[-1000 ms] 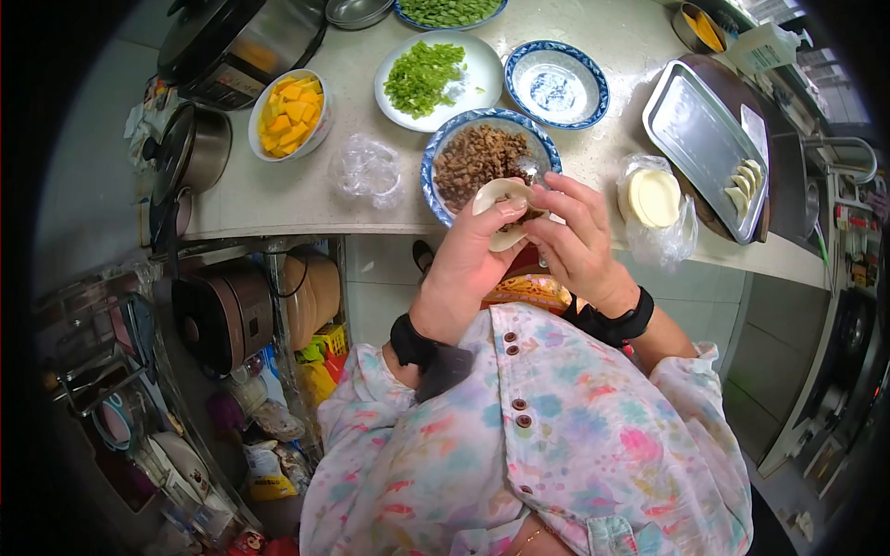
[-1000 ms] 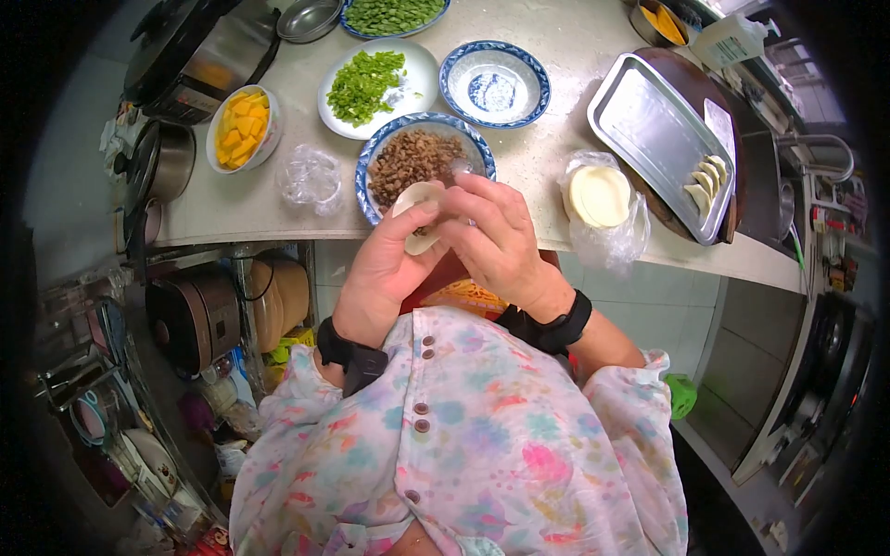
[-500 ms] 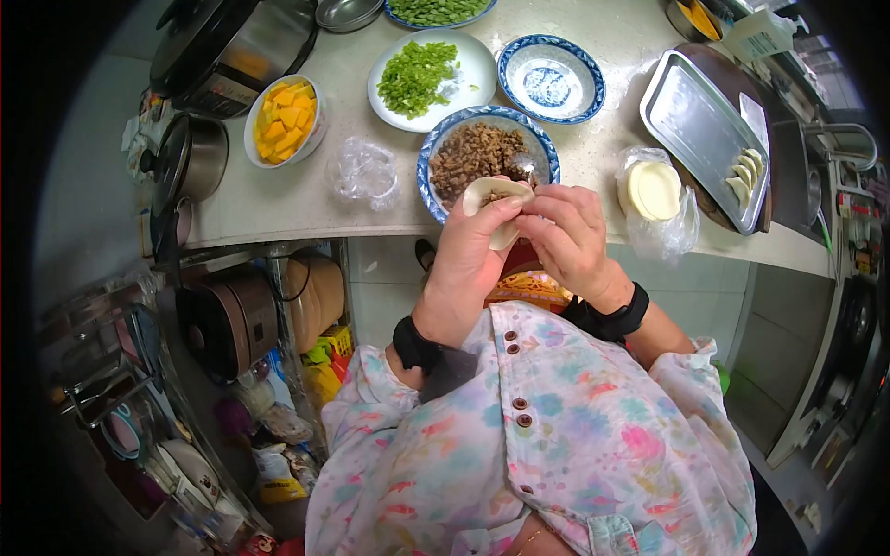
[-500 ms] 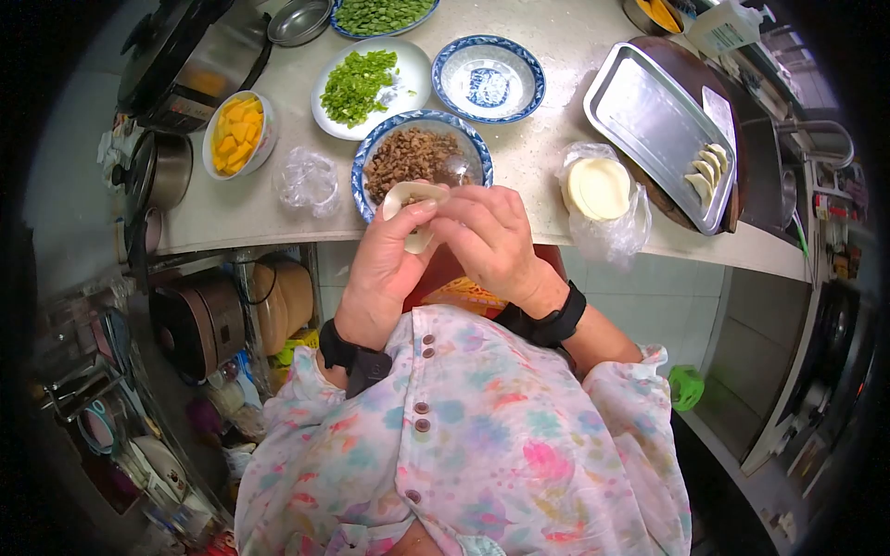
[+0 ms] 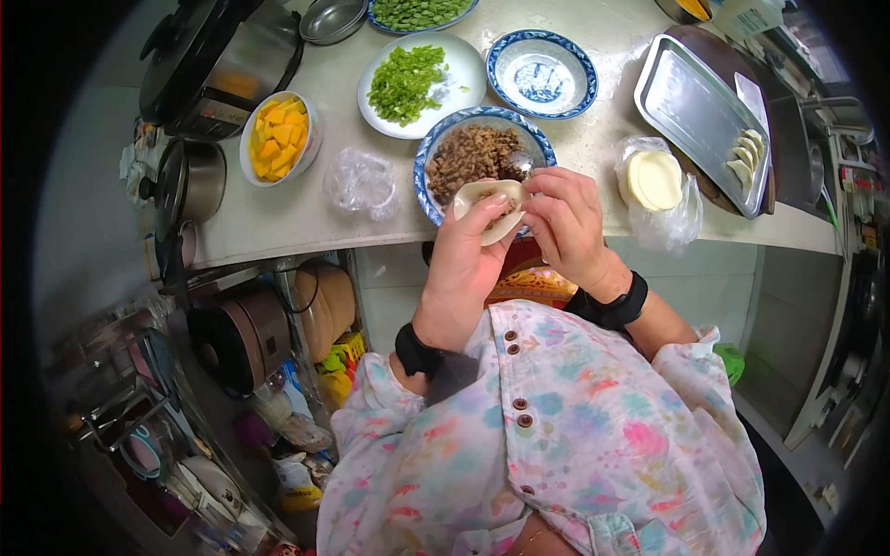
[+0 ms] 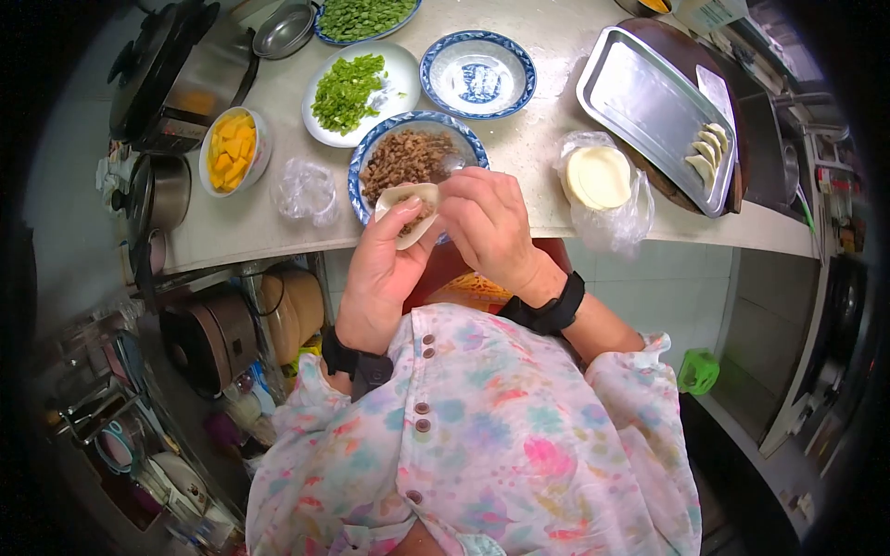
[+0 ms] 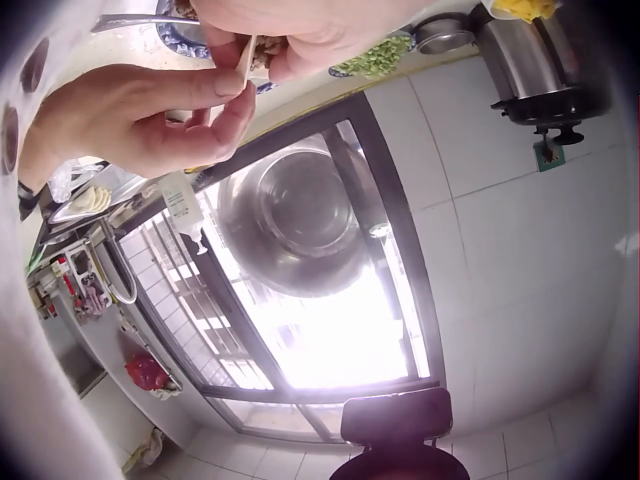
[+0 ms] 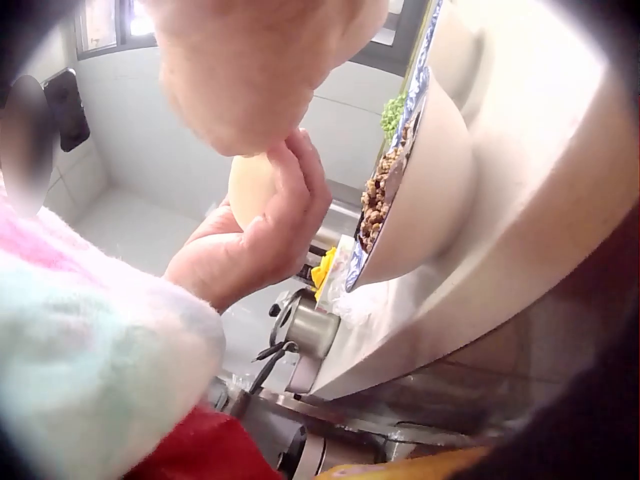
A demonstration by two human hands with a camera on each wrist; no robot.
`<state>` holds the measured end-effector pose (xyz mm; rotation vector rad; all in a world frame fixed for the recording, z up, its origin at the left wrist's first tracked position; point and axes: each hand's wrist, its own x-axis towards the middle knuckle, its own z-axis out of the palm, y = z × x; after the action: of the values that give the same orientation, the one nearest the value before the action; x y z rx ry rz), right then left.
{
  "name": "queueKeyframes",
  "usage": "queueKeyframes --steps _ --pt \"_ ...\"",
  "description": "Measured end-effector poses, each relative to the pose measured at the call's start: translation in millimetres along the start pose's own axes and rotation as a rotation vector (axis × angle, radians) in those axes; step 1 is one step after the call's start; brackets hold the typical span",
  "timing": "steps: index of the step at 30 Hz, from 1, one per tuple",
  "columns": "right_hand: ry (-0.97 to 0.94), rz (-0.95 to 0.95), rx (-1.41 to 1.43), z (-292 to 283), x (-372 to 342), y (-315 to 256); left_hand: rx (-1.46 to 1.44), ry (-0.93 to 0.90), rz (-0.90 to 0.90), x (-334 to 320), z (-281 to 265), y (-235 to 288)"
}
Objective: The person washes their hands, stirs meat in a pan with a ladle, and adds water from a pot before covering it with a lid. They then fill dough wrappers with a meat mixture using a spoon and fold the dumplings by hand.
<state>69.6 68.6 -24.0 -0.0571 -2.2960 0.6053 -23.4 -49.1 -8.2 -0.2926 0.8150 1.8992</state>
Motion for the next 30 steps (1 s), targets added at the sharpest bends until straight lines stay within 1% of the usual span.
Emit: queueKeyframes --steps 6,9,12,15,18,21,24,27,30 --pt "0.064 0.165 0.134 9.3 0.5 -3.5 -0.021 -0.066 -0.005 3.8 -3.5 0.7" --pt "0.108 0.169 0.18 11.5 2.8 -3.3 -0.009 -0.064 -0.006 4.5 -0.9 0.5" --pt "0.141 0.176 0.196 15.2 1.2 0.4 -0.044 -0.103 -0.034 8.2 -9.2 -0.3" --pt "0.156 0.217 0.233 15.7 0.9 -1.1 -0.04 -0.12 -0.036 9.1 -11.8 -0.8" --pt "0.16 0.278 0.278 14.5 -0.6 -1.7 -0.079 -0.087 -0.041 8.3 -12.2 -3.1" --pt "0.167 0.304 0.322 10.8 1.6 -2.8 -0.03 -0.062 -0.029 4.4 -3.9 -2.2" --pt "0.139 0.417 0.376 5.8 1.4 -7.6 -0.005 -0.06 -0.022 3.7 -2.3 -1.4" --pt "0.124 0.491 0.425 5.8 3.6 -11.2 0.033 -0.083 -0.025 7.3 -7.5 0.4" --pt "0.073 0.479 0.416 3.9 -0.2 -9.8 0.051 -0.029 -0.031 3.0 -3.7 1.8"
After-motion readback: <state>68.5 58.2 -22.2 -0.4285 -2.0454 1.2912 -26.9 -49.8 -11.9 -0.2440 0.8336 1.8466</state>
